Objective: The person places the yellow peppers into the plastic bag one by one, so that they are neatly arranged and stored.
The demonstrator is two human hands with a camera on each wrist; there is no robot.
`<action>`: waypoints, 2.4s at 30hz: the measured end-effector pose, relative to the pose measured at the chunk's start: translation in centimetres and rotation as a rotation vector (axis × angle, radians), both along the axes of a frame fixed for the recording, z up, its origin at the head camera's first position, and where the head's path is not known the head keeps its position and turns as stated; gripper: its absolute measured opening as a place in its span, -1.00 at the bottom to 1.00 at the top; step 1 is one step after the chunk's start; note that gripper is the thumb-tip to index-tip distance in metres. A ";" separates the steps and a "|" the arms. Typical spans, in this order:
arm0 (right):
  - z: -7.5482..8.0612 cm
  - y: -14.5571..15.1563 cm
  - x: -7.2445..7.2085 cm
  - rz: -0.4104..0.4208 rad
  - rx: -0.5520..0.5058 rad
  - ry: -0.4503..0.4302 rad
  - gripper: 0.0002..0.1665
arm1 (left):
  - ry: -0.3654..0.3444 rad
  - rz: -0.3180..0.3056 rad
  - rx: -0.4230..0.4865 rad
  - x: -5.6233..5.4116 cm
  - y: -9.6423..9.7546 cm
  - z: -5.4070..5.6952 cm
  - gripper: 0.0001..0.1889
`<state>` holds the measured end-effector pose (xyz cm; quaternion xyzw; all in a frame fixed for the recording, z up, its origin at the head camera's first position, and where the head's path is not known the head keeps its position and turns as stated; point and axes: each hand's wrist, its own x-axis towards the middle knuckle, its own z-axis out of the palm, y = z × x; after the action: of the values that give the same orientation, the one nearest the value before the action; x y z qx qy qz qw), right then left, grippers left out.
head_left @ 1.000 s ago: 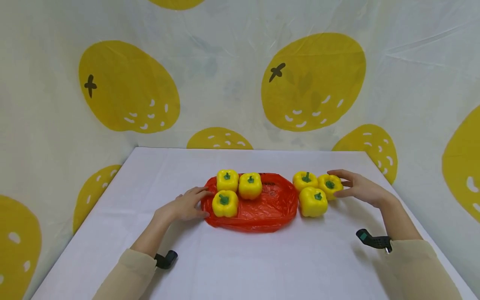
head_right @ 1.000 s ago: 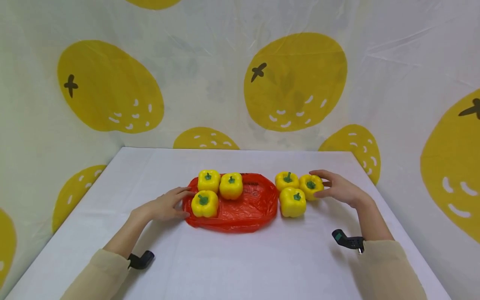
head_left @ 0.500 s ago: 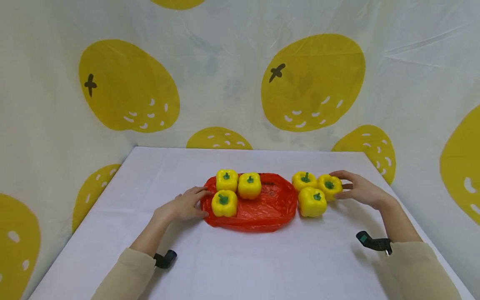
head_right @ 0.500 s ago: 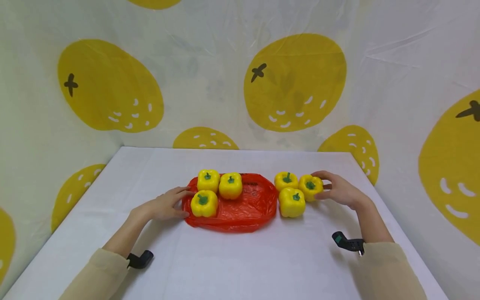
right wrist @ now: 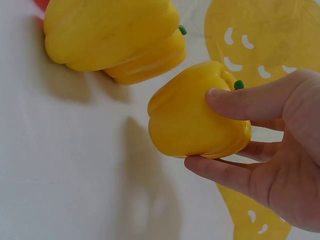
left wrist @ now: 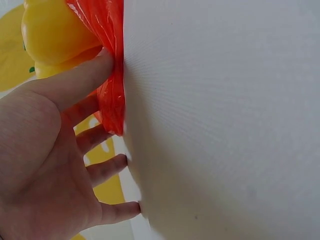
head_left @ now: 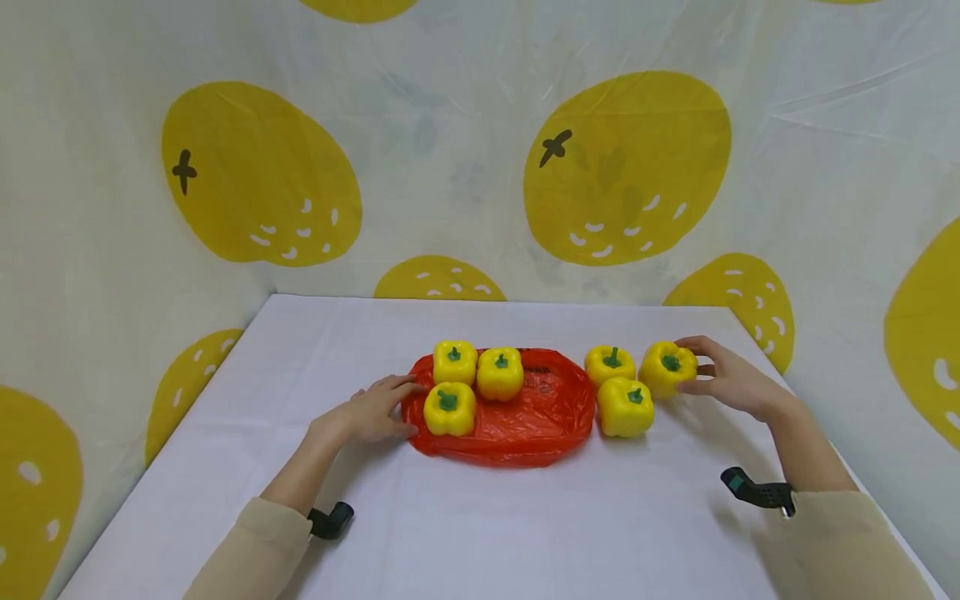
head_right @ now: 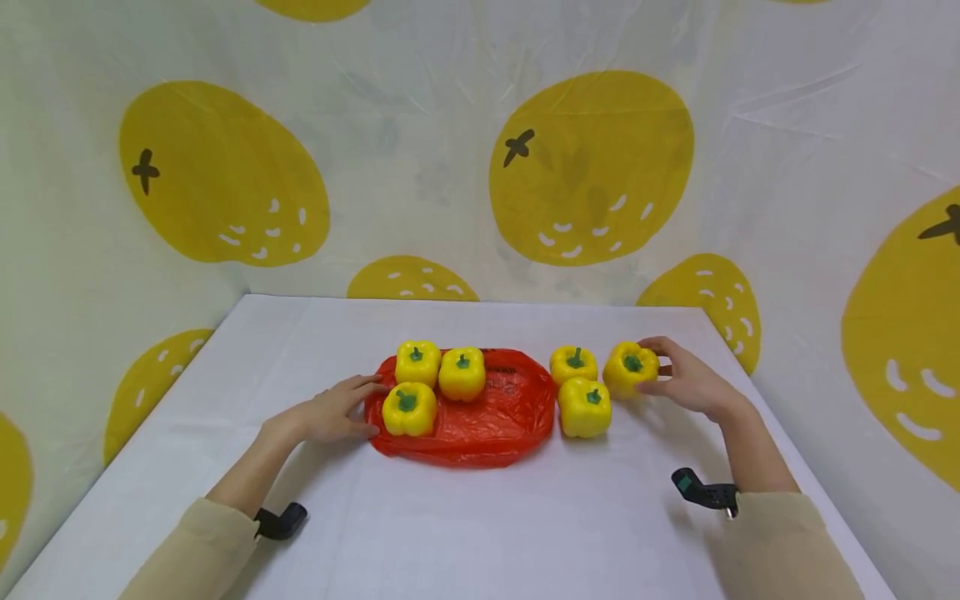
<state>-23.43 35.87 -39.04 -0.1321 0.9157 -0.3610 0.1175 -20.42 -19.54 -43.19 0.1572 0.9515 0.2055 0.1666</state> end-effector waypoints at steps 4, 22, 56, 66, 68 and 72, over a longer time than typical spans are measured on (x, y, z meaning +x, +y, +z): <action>1.1 0.3 0.2 -0.021 0.021 0.018 -0.09 | -0.005 0.001 0.003 0.0 0.2 0.1 -0.27; 6.2 -3.3 2.1 0.008 0.011 0.127 -0.11 | 0.005 -0.007 -0.001 0.1 0.1 -0.2 -0.27; 4.6 -14.7 3.7 0.253 -0.045 0.118 -0.25 | -0.001 -0.015 -0.005 0.0 0.0 0.1 -0.27; 3.2 -17.4 4.4 0.262 -0.033 0.044 -0.21 | -0.008 0.001 -0.006 -0.1 0.1 0.2 -0.26; 2.8 -17.7 4.5 0.269 -0.033 0.047 -0.22 | -0.006 -0.004 -0.001 -0.2 0.1 0.2 -0.26; 2.2 -18.4 4.6 0.276 -0.029 0.060 -0.22 | -0.005 -0.008 0.005 -0.3 0.1 0.0 -0.27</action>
<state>-18.78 17.52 -36.89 -0.2690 0.8866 -0.3506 0.1368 -20.71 -19.40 -43.17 0.1606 0.9500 0.2074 0.1696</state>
